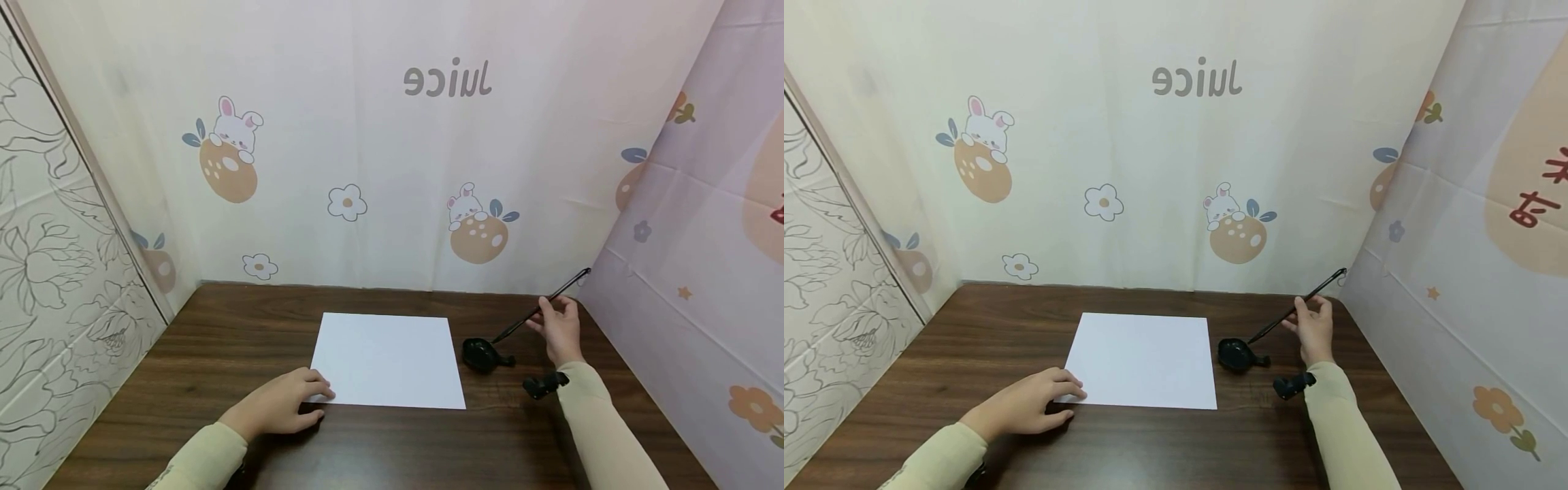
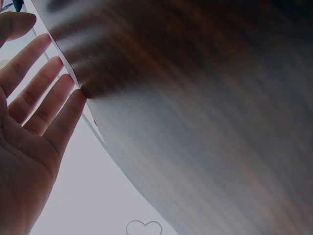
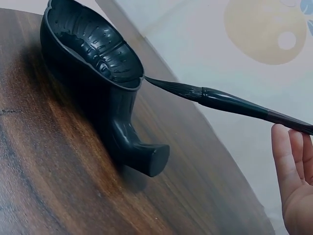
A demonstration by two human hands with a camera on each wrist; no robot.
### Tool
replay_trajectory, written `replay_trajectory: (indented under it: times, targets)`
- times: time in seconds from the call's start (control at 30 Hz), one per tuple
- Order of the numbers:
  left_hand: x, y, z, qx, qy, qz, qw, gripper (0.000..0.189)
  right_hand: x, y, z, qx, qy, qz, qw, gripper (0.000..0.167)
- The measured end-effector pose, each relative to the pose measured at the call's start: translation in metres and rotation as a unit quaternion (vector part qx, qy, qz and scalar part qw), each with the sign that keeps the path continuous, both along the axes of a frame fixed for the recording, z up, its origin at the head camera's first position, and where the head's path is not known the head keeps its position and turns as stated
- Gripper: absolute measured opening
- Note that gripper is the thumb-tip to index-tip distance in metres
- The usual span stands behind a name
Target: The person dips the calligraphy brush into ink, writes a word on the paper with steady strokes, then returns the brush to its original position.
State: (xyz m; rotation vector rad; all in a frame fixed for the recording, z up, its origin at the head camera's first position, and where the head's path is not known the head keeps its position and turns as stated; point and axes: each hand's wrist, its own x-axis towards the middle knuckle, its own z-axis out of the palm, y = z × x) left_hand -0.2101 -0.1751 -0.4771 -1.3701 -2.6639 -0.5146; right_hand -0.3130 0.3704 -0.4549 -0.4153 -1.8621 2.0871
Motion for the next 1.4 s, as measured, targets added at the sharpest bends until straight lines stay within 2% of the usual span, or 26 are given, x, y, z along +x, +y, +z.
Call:
replay_trajectory:
  times: [0.23, 0.57, 0.73, 1.07, 1.3, 1.4]
  targets:
    - [0.000, 0.000, 0.001, -0.002, -0.002, 0.004, 1.0000, 0.023, 0.001, 0.004, 0.006, 0.000, 0.010, -0.002, 0.9999, 0.047]
    - [0.000, 0.000, 0.000, 0.001, 0.003, 0.000, 1.0000, 0.023, 0.007, 0.001, 0.017, 0.049, 0.045, 0.014, 0.9977, 0.041]
    - [0.000, 0.000, 0.000, 0.004, 0.008, -0.004, 1.0000, 0.023, 0.005, -0.004, 0.023, 0.072, 0.049, 0.011, 0.9961, 0.044]
    - [0.000, -0.001, 0.000, 0.001, 0.017, -0.006, 0.9998, 0.026, 0.006, -0.017, 0.037, 0.058, 0.064, 0.030, 0.9958, 0.047]
    - [0.000, -0.001, 0.000, 0.000, 0.026, -0.009, 0.9996, 0.026, 0.005, -0.029, 0.047, 0.074, 0.073, 0.045, 0.9936, 0.056]
    - [0.000, -0.001, -0.001, -0.010, 0.021, -0.004, 0.9997, 0.027, 0.005, -0.035, 0.050, 0.079, 0.078, 0.048, 0.9927, 0.053]
